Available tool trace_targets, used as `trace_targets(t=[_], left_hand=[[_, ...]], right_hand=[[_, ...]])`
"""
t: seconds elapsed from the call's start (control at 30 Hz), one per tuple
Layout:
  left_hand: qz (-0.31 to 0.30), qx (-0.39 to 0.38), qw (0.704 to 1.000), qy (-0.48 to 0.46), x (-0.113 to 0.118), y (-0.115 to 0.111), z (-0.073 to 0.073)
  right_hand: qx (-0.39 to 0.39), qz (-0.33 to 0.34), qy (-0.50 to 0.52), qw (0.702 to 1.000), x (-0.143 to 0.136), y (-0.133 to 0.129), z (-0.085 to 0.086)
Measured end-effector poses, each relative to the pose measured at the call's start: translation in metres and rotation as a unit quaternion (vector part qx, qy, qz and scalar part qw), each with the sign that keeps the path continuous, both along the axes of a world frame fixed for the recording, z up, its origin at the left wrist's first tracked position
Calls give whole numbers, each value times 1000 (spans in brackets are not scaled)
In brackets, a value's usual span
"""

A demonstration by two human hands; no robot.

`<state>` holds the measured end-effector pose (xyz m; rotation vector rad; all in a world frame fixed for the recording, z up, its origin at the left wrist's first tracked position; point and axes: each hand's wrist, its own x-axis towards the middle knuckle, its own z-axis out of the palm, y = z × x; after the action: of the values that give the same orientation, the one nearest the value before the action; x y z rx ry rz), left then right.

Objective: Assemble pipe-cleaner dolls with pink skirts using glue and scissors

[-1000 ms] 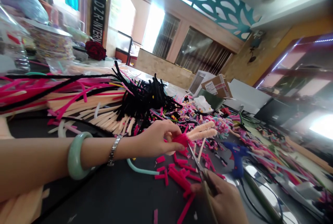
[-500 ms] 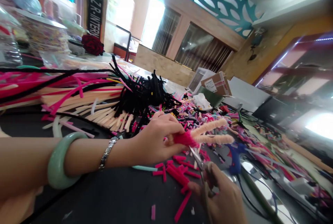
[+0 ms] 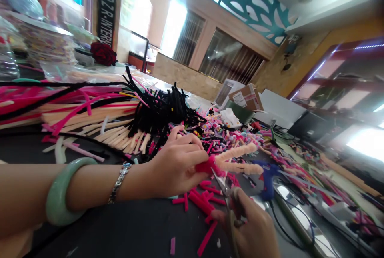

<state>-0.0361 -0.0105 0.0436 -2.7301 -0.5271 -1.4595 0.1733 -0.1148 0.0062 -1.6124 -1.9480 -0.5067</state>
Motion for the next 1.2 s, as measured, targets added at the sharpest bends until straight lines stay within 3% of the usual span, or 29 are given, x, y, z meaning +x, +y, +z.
trace_targets(t=[0.57,0.73,0.93,1.2], left_hand=[[18,-11,1000,6,0,2,-3],[28,-4,1000,10,0,4,-4],[56,36,997,33,0,4,-7],[41,33,997,57,0,4,-7]], right_hand=[[-112,7,137,984,2,-1,-5],[-64,-29,81,994,-1,2,-8],[-124,-47,74,988,2,3,-17],[-119,-47,91,988,-10,3,-4]])
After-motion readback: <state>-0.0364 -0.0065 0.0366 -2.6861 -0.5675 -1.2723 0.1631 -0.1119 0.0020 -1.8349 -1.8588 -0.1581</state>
